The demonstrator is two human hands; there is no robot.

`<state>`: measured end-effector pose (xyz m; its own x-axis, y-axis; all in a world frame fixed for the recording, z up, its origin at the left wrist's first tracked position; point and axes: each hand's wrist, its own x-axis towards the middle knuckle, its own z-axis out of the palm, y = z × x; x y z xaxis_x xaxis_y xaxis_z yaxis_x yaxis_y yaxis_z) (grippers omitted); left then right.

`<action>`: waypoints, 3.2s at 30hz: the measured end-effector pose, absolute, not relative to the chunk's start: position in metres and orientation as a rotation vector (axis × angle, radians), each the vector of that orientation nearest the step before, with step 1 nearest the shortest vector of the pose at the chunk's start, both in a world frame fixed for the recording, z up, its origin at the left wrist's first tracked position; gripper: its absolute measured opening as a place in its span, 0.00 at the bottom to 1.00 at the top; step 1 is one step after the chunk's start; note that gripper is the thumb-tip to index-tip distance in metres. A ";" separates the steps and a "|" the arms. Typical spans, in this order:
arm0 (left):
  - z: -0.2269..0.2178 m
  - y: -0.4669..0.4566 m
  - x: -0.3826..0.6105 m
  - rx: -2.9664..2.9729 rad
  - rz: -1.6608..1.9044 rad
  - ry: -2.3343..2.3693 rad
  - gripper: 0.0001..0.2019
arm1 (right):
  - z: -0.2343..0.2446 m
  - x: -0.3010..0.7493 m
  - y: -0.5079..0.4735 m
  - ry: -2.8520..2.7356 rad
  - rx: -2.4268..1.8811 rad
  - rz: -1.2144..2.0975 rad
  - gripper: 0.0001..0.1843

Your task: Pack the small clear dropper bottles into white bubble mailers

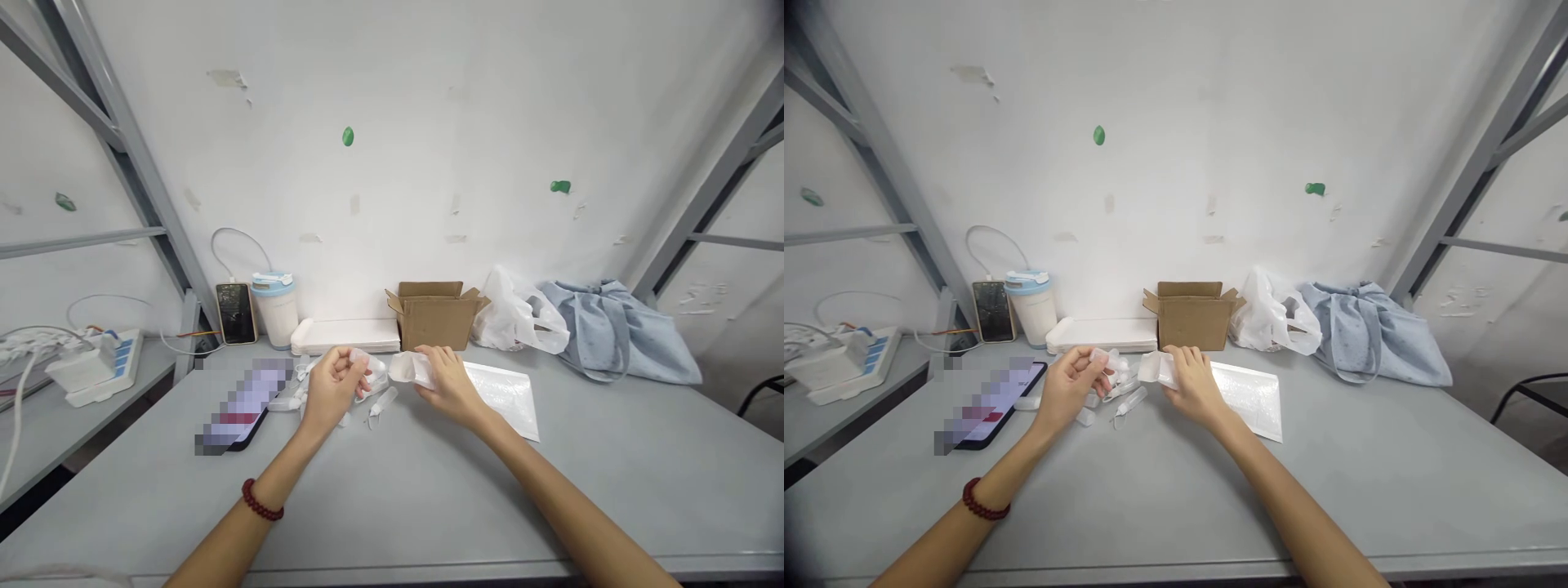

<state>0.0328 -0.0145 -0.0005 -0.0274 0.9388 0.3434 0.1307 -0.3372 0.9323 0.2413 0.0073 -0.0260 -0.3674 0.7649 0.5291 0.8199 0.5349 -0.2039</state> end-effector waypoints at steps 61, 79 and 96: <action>-0.012 -0.023 0.036 1.205 0.560 1.012 0.25 | -0.019 0.238 -0.007 -2.204 -1.046 0.611 0.15; -0.026 -0.021 0.048 1.237 0.603 1.053 0.08 | -0.018 0.230 -0.020 -2.437 -0.907 0.522 0.27; -0.017 -0.019 0.044 1.341 0.879 1.183 0.11 | -0.016 0.239 -0.014 -2.508 -1.193 0.335 0.41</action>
<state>0.0445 -0.0190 -0.0175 0.2290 0.9656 -0.1234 0.1606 0.0875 0.9831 0.2388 -0.0142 -0.0164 -0.5884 0.7826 0.2033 0.7017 0.6192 -0.3523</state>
